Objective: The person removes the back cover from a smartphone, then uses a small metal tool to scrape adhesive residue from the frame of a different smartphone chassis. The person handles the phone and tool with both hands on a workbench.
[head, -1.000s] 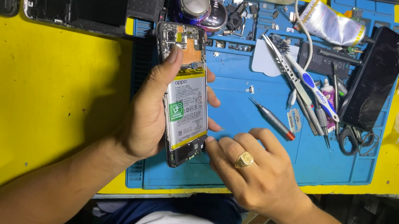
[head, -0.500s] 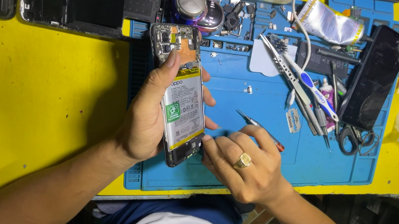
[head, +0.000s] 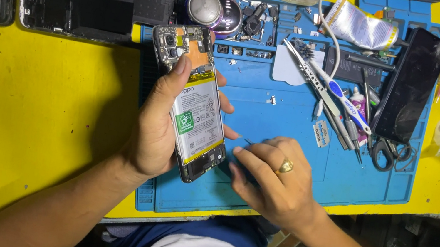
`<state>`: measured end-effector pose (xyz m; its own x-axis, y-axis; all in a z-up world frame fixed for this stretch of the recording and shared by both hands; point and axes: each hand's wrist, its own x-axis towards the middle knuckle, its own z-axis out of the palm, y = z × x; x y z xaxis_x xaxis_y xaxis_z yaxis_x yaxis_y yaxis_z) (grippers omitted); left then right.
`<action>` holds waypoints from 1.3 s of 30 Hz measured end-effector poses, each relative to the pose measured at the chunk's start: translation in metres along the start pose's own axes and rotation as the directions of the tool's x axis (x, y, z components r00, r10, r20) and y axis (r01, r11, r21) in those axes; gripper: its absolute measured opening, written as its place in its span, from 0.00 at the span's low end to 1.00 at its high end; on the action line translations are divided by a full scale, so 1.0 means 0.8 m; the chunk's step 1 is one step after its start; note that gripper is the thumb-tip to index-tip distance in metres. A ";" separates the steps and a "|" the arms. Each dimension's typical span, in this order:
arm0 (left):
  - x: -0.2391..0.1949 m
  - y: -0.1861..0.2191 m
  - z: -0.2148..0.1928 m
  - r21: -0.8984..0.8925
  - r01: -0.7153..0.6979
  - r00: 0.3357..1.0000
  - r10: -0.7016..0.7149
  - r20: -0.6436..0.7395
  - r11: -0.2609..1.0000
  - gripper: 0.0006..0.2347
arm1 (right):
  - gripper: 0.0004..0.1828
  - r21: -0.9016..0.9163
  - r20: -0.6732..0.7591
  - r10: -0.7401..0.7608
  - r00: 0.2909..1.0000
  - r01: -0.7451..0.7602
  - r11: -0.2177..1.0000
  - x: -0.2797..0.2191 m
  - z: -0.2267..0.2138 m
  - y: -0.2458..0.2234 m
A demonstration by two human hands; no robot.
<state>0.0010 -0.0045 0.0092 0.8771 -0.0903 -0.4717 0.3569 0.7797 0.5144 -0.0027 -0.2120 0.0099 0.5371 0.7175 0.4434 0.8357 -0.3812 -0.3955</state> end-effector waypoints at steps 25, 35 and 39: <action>-0.026 0.035 0.007 -0.154 -0.317 0.890 0.350 0.291 0.936 0.38 | 0.03 -0.016 -0.039 0.182 0.982 -0.183 0.983 0.076 -0.063 0.056; -0.028 0.041 0.000 -0.217 -0.318 0.860 0.377 0.344 0.923 0.43 | 0.07 0.544 0.245 0.256 0.935 -0.351 0.763 0.075 -0.023 0.016; -0.027 0.040 0.003 -0.229 -0.282 0.874 0.348 0.339 0.932 0.43 | 0.04 0.605 0.278 0.270 0.922 -0.386 0.696 0.070 -0.021 0.022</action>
<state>-0.0060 0.0212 0.0375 0.9998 -0.0172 0.0096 0.0111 0.8938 0.4483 0.0439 -0.1881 0.0413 0.6890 0.7205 0.0785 0.3051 -0.1901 -0.9332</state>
